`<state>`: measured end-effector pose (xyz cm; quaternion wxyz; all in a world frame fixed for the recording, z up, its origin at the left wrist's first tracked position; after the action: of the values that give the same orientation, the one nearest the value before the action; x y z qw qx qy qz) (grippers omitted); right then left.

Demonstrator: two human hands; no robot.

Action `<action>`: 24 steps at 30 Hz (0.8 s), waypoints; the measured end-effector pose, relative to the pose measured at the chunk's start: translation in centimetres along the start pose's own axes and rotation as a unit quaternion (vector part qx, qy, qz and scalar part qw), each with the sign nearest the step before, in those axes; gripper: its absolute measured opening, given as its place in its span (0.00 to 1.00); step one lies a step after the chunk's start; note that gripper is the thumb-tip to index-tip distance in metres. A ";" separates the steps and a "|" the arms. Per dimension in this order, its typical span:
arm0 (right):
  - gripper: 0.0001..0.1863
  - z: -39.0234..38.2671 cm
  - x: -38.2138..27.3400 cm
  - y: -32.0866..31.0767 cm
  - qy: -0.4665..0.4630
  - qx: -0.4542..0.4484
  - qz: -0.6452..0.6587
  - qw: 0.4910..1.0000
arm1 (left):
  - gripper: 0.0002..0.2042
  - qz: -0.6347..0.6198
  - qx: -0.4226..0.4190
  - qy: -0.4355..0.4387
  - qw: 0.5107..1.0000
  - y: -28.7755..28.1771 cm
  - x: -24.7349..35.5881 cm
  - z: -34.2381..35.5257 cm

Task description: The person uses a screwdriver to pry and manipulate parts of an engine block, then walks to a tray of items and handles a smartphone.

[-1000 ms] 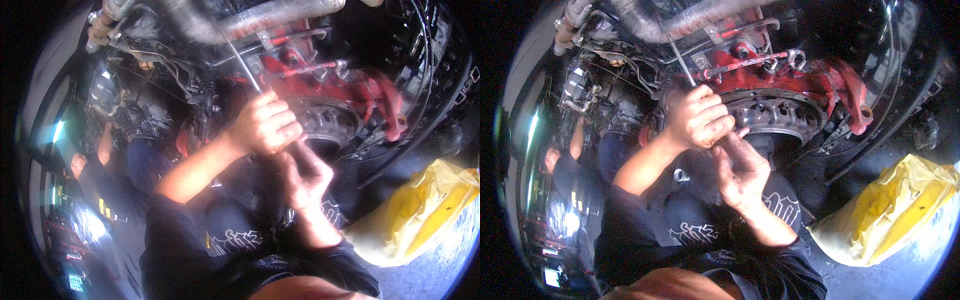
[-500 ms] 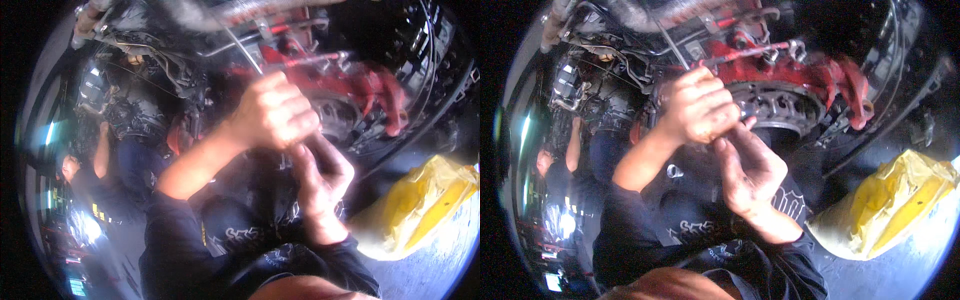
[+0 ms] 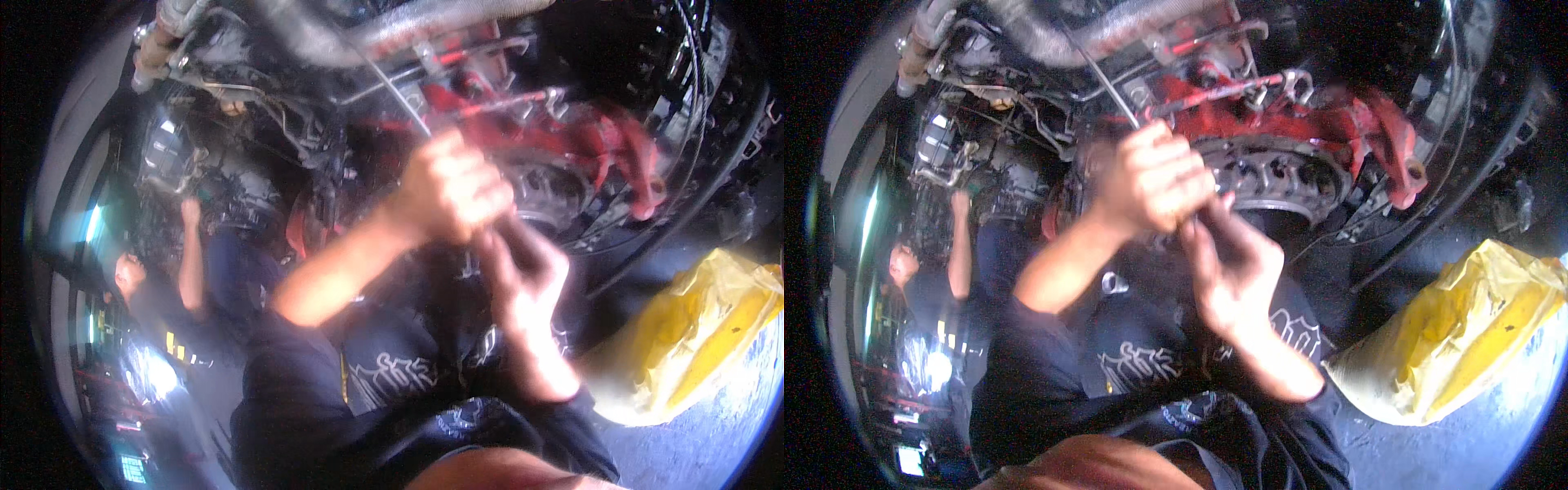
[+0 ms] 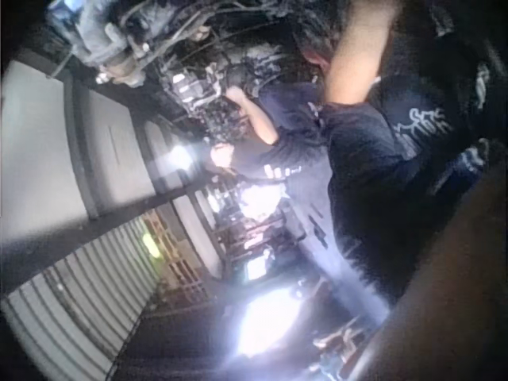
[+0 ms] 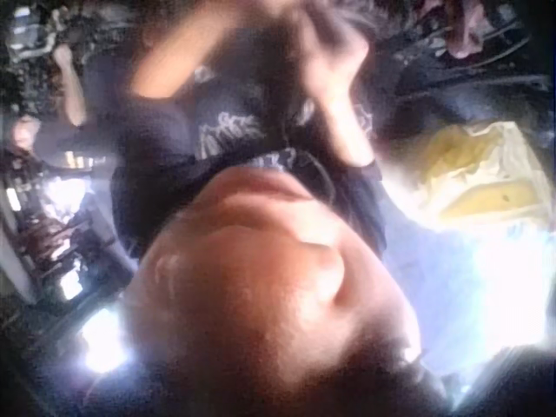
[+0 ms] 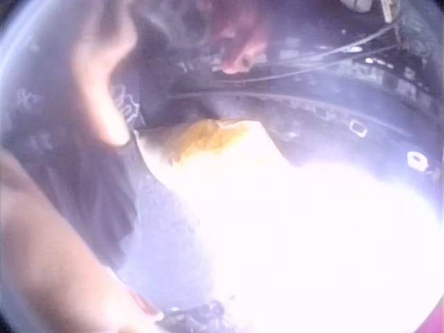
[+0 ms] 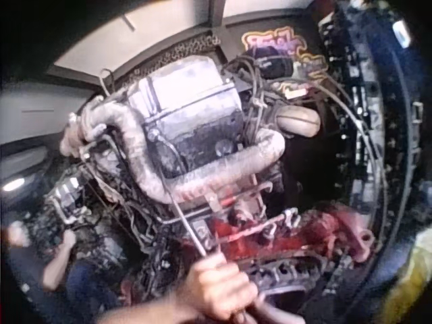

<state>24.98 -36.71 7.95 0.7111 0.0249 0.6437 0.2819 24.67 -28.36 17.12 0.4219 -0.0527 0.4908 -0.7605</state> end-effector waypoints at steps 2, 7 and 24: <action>0.17 -0.5 -0.7 0.0 -0.008 0.010 -0.005 1.000 | 0.09 0.006 0.030 0.004 1.000 -0.2 0.7 -0.1; 0.17 1.5 -1.6 -0.4 0.039 0.020 0.038 0.998 | 0.07 0.049 0.003 -0.008 0.999 -0.4 -0.8 1.9; 0.16 2.3 -3.3 -0.3 -0.044 0.020 0.010 0.999 | 0.11 0.051 0.041 -0.011 0.998 -1.3 -1.4 3.0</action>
<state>27.16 -37.64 11.17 0.7356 0.0578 0.6166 0.2745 26.29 -29.32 20.12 0.4673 -0.0188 0.4565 -0.7569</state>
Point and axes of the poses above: each hand's wrist, its own z-axis towards the middle knuckle, its own y-axis out of the palm, x = y × z, the point moved 7 cm from there along z, towards the middle knuckle, and after that the axes turned 3 degrees about -z, right-handed, at the moved point
